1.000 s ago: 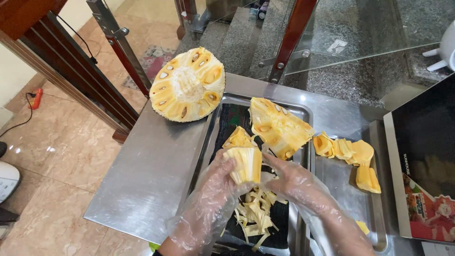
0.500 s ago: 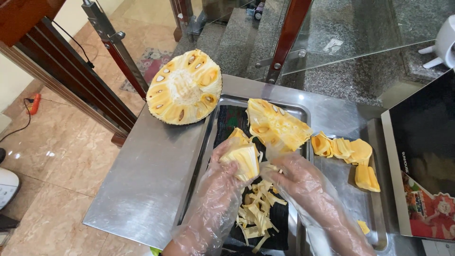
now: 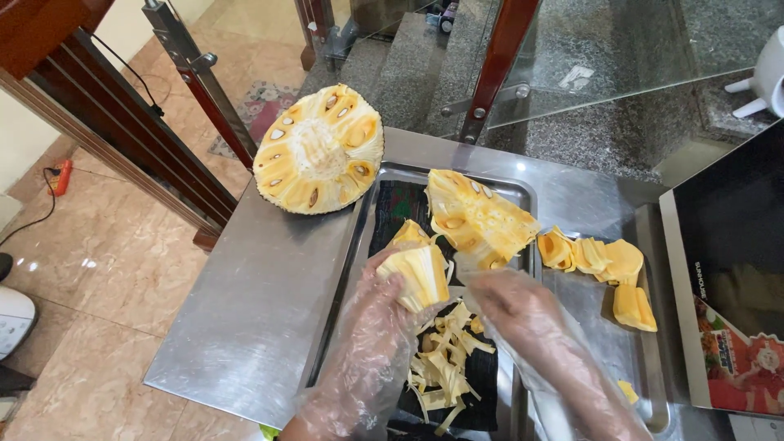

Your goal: Manually separating jackfruit bulbs from the core and skin using hands and a knife

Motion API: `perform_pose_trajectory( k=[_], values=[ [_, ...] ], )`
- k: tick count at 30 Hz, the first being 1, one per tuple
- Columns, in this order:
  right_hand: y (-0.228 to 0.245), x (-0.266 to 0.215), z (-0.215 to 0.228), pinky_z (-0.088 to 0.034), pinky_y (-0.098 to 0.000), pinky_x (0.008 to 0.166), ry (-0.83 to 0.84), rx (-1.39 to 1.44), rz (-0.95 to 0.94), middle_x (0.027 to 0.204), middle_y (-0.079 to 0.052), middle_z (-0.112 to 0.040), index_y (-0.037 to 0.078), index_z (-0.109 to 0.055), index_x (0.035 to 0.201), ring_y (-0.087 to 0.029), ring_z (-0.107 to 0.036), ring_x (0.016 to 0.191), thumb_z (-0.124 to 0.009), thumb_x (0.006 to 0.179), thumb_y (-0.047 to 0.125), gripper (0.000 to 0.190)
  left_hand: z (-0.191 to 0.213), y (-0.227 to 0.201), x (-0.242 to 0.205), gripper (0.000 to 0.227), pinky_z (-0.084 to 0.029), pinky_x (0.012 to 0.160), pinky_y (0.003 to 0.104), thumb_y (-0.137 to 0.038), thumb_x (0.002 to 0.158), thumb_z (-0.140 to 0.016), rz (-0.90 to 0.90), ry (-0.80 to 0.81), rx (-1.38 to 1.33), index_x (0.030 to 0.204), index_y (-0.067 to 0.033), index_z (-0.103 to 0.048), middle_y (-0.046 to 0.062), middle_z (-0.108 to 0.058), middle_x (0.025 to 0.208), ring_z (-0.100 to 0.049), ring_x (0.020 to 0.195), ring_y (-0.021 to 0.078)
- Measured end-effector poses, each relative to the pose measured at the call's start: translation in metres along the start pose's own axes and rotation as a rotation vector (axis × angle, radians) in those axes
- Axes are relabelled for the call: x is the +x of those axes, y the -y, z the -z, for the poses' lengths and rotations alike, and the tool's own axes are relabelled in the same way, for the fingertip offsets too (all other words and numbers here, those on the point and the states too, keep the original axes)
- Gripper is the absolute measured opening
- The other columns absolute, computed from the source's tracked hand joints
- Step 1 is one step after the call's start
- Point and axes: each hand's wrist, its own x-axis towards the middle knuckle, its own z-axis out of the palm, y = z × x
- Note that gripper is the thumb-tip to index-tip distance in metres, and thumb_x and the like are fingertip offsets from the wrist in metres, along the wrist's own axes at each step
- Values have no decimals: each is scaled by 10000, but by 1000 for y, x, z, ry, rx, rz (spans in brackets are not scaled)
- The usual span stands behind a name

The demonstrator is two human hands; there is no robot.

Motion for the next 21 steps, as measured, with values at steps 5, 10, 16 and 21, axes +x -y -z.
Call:
perform_pose_trajectory(
  k=[5,10,16,21],
  values=[
    [28,-11,3,-670,-269,766,-351,265,198,989,-62,-748,143,-709,1031,-172,-730,868,-728,895,61,160,9,7,11,440,-595,886,623,-70,857,-733,214,-72,-217,1267,-121,-582,258,-657,1228,-653,1143,456],
    [39,-8,-2,-623,-321,757,-429,146,314,965,-60,-781,115,-778,1047,-191,-752,855,-792,888,227,194,-20,13,-1,564,-600,799,605,-52,835,-693,76,-169,-182,1373,-141,-549,291,-629,1354,-636,1186,472],
    [32,-7,-7,-586,-336,793,-514,120,399,967,-65,-766,87,-773,1046,-212,-743,858,-813,889,197,196,-20,13,-2,545,-596,811,567,-66,847,-678,52,-161,-61,1367,-97,-517,285,-624,1350,-647,1156,429],
    [31,-9,1,-566,-331,831,-404,135,351,990,-54,-789,88,-770,1022,-213,-747,877,-766,917,233,179,-16,20,-1,612,-583,871,502,-80,778,-755,-11,-120,-88,1345,-87,-524,275,-621,1342,-654,1131,390]
  ],
)
